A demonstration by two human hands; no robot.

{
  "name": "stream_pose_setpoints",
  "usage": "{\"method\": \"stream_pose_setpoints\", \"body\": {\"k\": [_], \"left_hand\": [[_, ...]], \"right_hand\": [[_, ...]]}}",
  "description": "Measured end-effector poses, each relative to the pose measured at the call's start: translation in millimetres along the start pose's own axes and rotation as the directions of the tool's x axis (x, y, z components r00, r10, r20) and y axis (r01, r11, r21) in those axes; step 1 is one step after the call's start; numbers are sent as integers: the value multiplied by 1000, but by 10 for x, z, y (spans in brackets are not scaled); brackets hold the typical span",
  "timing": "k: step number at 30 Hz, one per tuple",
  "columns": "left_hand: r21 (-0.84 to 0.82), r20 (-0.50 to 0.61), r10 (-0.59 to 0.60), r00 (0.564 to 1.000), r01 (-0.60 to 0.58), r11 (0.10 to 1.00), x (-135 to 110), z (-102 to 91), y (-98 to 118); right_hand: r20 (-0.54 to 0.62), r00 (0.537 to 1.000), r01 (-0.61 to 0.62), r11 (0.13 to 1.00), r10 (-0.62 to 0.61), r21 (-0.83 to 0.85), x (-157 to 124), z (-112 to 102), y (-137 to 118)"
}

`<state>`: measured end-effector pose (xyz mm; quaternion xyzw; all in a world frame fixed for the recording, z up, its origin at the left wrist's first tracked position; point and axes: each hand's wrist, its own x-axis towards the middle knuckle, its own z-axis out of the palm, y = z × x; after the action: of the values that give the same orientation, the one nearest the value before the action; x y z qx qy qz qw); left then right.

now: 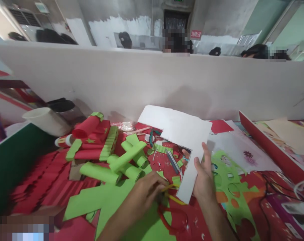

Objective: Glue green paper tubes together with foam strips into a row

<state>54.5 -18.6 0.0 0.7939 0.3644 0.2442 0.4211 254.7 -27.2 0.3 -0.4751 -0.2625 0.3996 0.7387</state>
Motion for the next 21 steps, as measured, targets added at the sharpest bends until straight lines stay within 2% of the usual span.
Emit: {"method": "stream_pose_setpoints", "body": {"k": [2,4,5,8,12,16,21], "left_hand": [[-274,30,-121,992,125,953,-35,150,66],[-487,48,-171,984,172,856,-55,292,61],[-542,49,-181,982,178,821,-59,348,41],[-576,-21,-186,982,140,805,-52,436,-33],[-634,-112,-170,979,62,771,-31,445,-80],[-722,-45,-156,987,76,688,-44,454,-111],[-754,19,-162,987,121,646,-64,460,-129]], "right_hand": [[33,999,-30,998,28,47,-47,32,20],[28,1000,6,997,-8,80,-90,68,39],[22,999,37,995,-39,92,-109,85,45],[23,995,98,988,-102,118,-153,130,37],[20,991,130,981,-134,143,-211,179,7],[23,988,149,973,-156,176,-297,255,3],[55,989,126,970,-140,210,-369,333,47]]}}
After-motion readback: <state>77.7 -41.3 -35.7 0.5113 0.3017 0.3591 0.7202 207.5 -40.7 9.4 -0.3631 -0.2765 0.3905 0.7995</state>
